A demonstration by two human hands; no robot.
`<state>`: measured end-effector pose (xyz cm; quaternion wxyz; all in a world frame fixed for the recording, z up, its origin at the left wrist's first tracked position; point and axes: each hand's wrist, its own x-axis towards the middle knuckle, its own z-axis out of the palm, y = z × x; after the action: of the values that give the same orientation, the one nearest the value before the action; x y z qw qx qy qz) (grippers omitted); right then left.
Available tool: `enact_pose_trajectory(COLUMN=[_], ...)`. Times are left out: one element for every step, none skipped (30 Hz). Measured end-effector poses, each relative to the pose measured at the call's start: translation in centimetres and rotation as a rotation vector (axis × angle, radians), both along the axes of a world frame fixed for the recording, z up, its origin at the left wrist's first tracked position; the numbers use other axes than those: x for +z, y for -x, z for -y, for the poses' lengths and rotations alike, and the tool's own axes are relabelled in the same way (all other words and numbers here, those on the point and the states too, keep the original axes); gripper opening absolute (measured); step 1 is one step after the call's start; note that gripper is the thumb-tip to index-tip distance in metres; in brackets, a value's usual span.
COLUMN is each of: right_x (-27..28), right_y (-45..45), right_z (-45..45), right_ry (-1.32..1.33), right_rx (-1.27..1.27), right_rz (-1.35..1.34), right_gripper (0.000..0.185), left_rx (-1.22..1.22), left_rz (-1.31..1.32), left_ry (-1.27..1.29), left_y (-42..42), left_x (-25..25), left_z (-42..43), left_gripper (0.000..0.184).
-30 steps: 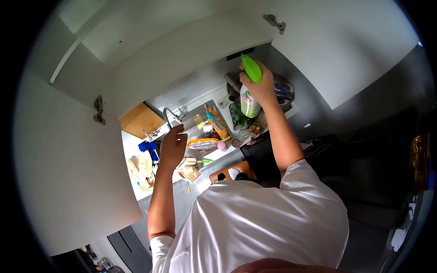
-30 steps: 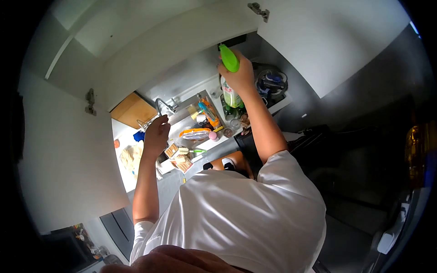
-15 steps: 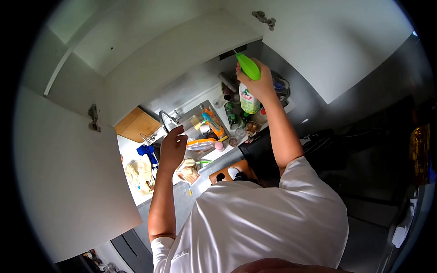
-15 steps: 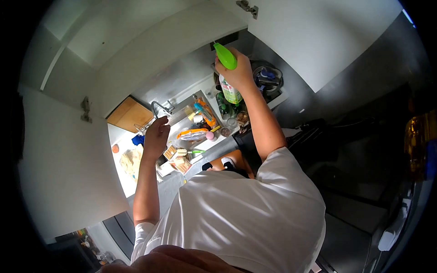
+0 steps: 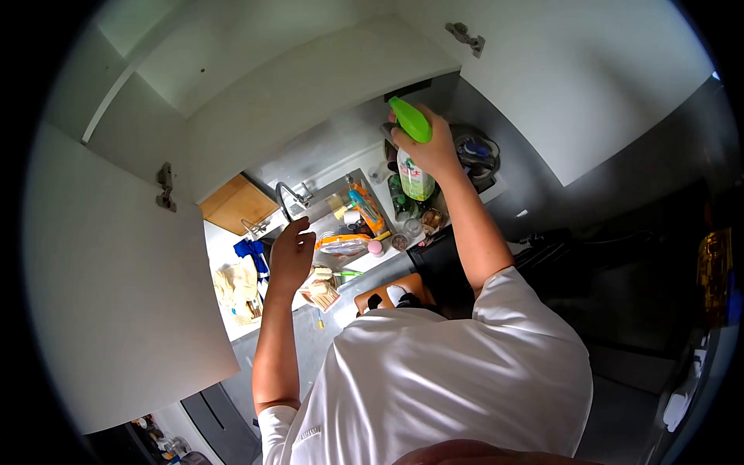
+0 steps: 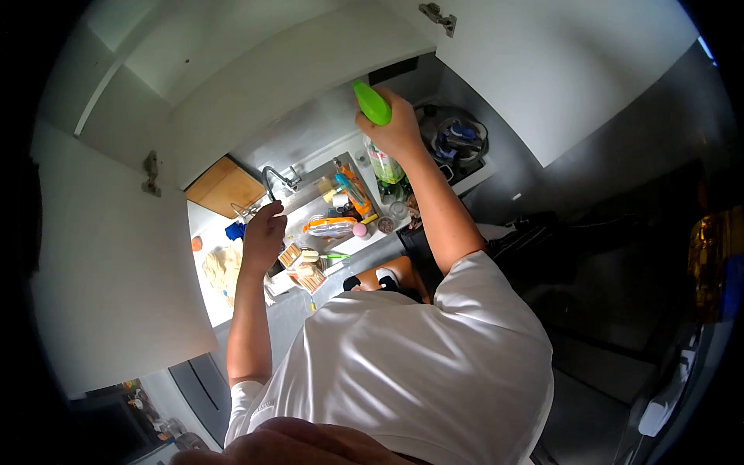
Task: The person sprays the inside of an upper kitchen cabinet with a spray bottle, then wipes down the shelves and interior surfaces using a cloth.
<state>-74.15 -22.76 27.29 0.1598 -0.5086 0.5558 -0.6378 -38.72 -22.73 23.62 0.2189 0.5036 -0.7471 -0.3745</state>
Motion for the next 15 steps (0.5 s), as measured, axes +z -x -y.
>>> enact_pose_trajectory(right_x=[0.1, 0.3, 0.5, 1.0, 1.3, 1.6, 1.9, 2.4, 2.9, 3.7, 4.3, 5.0, 5.6, 5.9, 6.1], right_y=[-0.2, -0.4, -0.5, -0.8, -0.9, -0.9, -0.7, -0.6, -0.5, -0.5, -0.5, -0.6, -0.6, -0.8, -0.9], right_z=[0.0, 0.1, 0.2, 0.2, 0.4, 1.0, 2.0, 3.0, 4.0, 5.1, 6.1, 7.1, 8.1, 8.6, 8.8], right_ry=[0.019, 0.04, 0.048, 0.021, -0.006, -0.002, 0.029, 0.059, 0.061, 0.058, 0.055, 0.057, 0.007, -0.044, -0.04], right_rx=[-0.009, -0.018, -0.015, -0.014, -0.012, -0.008, 0.012, 0.031, 0.034, 0.049, 0.065, 0.067, 0.112, 0.158, 0.162], right_rz=[-0.057, -0.116, -0.119, -0.116, -0.114, -0.115, -0.058, 0.0, -0.001, -0.027, -0.052, -0.053, 0.002, 0.057, 0.055], right_gripper=[0.021, 0.022, 0.022, 0.022, 0.023, 0.023, 0.023, 0.024, 0.024, 0.023, 0.023, 0.023, 0.022, 0.022, 0.022], left_rx=[0.006, 0.01, 0.013, 0.017, 0.021, 0.015, 0.008, -0.004, -0.002, -0.008, -0.015, -0.013, -0.009, -0.005, -0.001], left_rz=[-0.014, -0.016, -0.007, 0.005, 0.003, 0.005, 0.007, -0.005, -0.006, -0.016, -0.026, -0.026, -0.025, -0.025, -0.026], left_ry=[-0.011, -0.005, -0.007, -0.01, -0.004, 0.003, 0.008, 0.029, 0.03, 0.05, 0.07, 0.072, 0.059, 0.047, 0.051], left_y=[-0.1, -0.1, 0.0, 0.1, 0.1, 0.0, 0.1, 0.1, 0.2, 0.2, 0.3, 0.4, 0.5, 0.6, 0.4], left_x=[0.0, 0.1, 0.4, 0.6, 0.7, 0.6, 0.6, 0.8, 0.7, 0.5, 0.4, 0.6, 0.8, 1.0, 1.2], left_z=[0.0, 0.0, -0.2, -0.3, -0.2, -0.2, -0.2, -0.3, -0.3, -0.3, -0.3, -0.5, -0.7, -0.8, -0.8], left_gripper=[0.037, 0.037, 0.037, 0.037, 0.037, 0.037, 0.037, 0.037, 0.037, 0.037, 0.037, 0.037, 0.037, 0.038, 0.038])
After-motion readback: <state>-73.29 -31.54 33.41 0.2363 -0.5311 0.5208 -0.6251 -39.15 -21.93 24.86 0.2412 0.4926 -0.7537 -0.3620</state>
